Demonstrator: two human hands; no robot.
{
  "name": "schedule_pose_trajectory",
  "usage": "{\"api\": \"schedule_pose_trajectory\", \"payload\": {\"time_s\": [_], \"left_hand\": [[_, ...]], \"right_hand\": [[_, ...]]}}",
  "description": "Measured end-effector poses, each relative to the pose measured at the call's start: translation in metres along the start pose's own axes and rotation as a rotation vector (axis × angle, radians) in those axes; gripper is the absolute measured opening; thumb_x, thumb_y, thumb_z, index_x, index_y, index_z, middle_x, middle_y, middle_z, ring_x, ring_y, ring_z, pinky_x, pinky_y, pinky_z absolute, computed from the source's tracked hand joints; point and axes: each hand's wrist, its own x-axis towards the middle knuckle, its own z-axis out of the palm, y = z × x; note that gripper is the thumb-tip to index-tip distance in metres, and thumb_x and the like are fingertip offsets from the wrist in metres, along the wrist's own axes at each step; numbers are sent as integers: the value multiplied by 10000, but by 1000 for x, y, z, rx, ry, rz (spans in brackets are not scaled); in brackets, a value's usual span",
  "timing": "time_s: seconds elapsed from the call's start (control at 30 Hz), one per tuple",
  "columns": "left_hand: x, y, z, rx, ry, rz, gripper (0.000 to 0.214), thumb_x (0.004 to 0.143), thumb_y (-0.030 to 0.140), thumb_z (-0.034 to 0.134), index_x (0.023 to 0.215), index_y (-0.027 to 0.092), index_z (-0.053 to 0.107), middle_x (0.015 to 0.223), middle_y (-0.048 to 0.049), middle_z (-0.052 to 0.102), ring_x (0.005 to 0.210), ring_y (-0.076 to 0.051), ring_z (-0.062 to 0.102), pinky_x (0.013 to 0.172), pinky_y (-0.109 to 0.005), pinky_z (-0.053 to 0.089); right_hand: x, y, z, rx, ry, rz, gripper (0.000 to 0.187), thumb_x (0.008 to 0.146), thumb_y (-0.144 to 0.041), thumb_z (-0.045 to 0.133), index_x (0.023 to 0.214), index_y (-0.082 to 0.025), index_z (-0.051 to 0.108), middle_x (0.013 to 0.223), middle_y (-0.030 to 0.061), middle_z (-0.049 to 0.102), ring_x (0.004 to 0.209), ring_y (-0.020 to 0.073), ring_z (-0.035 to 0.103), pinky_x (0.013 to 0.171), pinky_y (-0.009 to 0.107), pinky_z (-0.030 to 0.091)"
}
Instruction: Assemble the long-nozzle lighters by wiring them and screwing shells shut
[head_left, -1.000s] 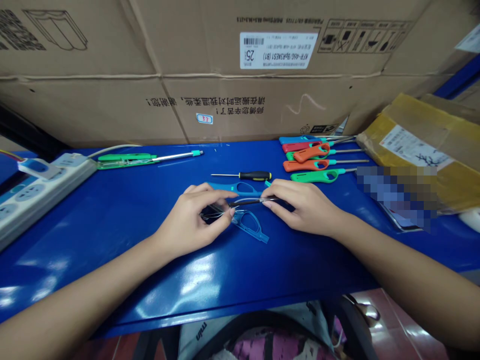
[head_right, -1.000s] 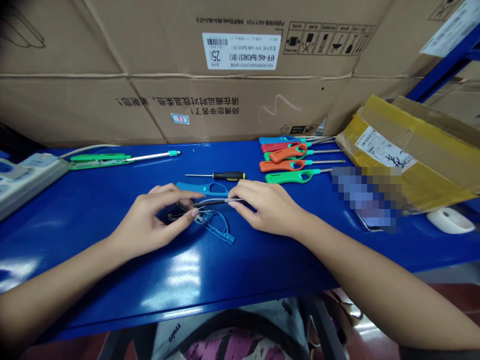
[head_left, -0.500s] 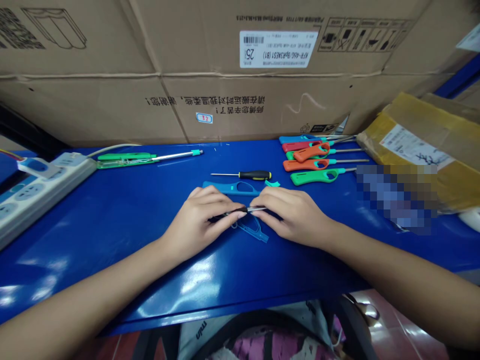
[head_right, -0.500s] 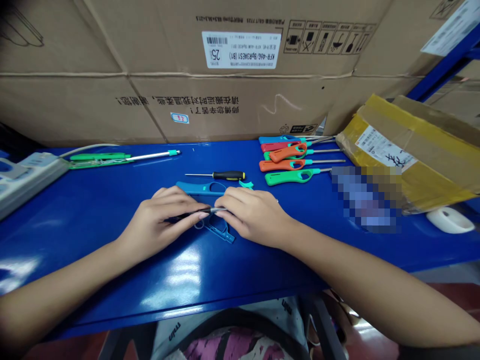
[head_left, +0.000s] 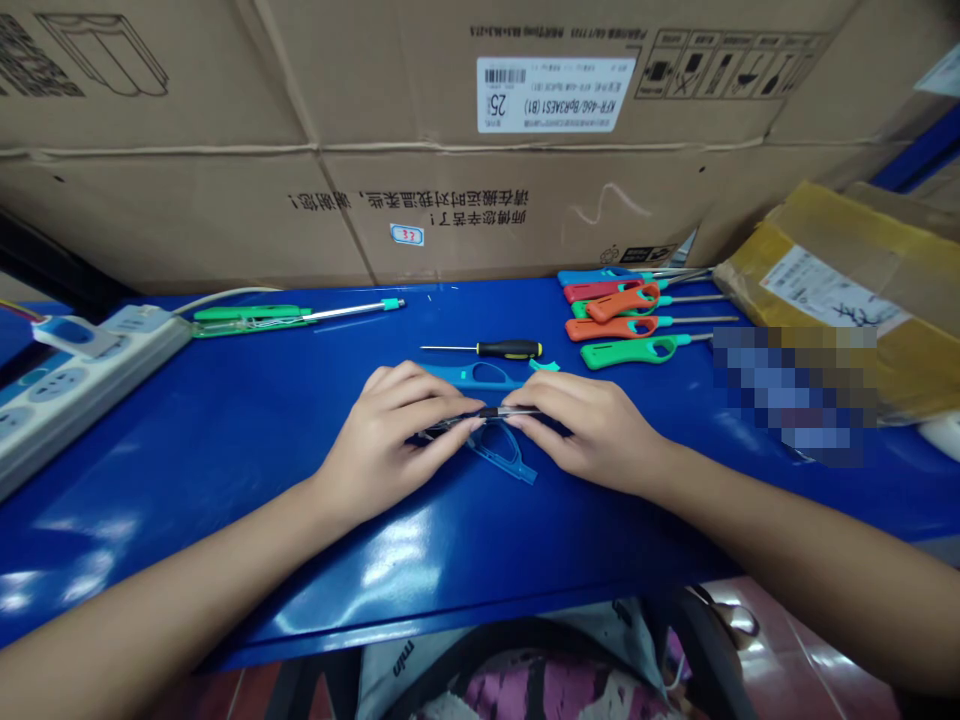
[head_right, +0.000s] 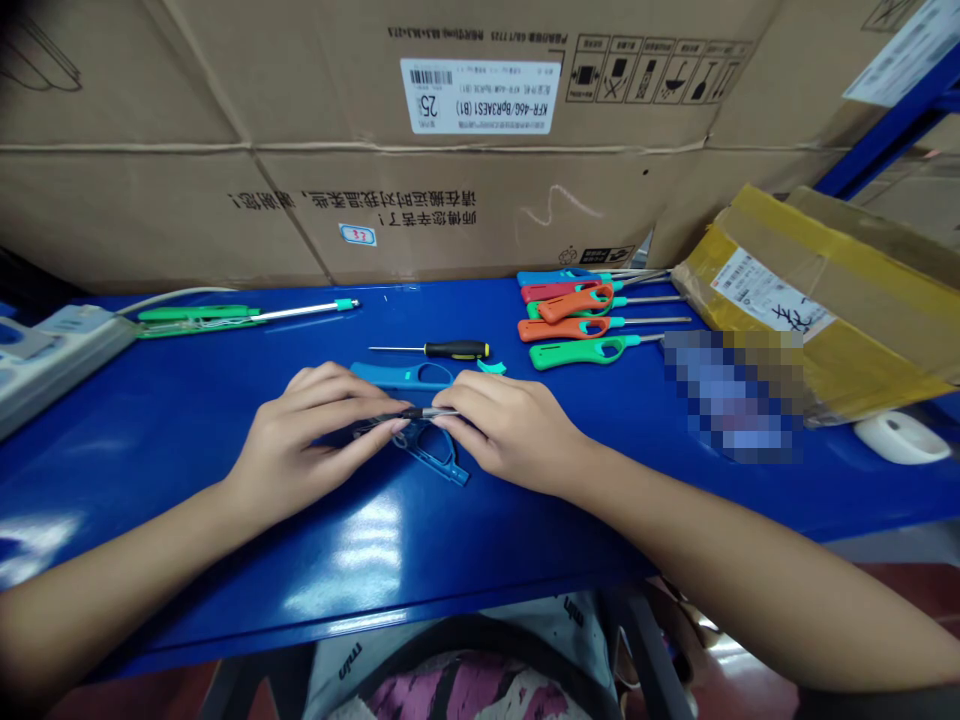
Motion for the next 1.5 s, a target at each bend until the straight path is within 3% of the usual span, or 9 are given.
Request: {"api": "schedule_pose_trajectory", "payload": {"time_s": [0.3,0.47,0.8,1.03,1.33,1.5], "left_hand": [[2,3,-1,-25,15,22,114,928,238,705,1033,225,745,889,-7,762,803,-151,630,739,-332,413],[1,1,0,-43,-7,49,96,935,236,695,1014,241,748,918,-3,775,810,-152,627,741,-335,417],[-1,0,3,-86,-8,40,110,945,264,680,1009,283,768,917,2,789,819,-168,642,740,-347,428],[-1,3,4,-107,-21,20,76,930,244,702,977,250,760,914,-1,785,823,-164,636,758,-350,440],[-1,5,5,-89,12,27,87,934,278,693,963,279,775,893,2,792,806,-175,642,743,-353,462],[1,9,2,-43,-8,-20,160,892,330,734,1029,248,750,979,-27,772,878,-195,644,802,-371,468]], "right_hand": [[-2,0,2,85,15,-25,132,982,-201,554,1069,-167,648,965,68,729,884,180,689,783,303,559],[-1,-2,0,-2,-35,-67,202,1021,-229,496,1089,-168,676,1015,70,762,914,183,713,812,313,570],[-2,-4,1,-89,16,-154,248,1024,-216,479,1091,-135,704,997,91,773,904,194,718,813,328,584],[-5,-6,1,-165,24,-227,242,982,-136,501,1126,-86,690,971,113,761,882,216,705,778,336,578],[-7,-7,1,-189,-2,-223,281,955,-114,499,1174,-114,676,1027,116,768,924,223,720,815,354,592],[-3,-8,0,-149,51,-196,236,1003,-173,490,1101,-120,698,1003,97,778,910,199,726,837,327,590]]}}
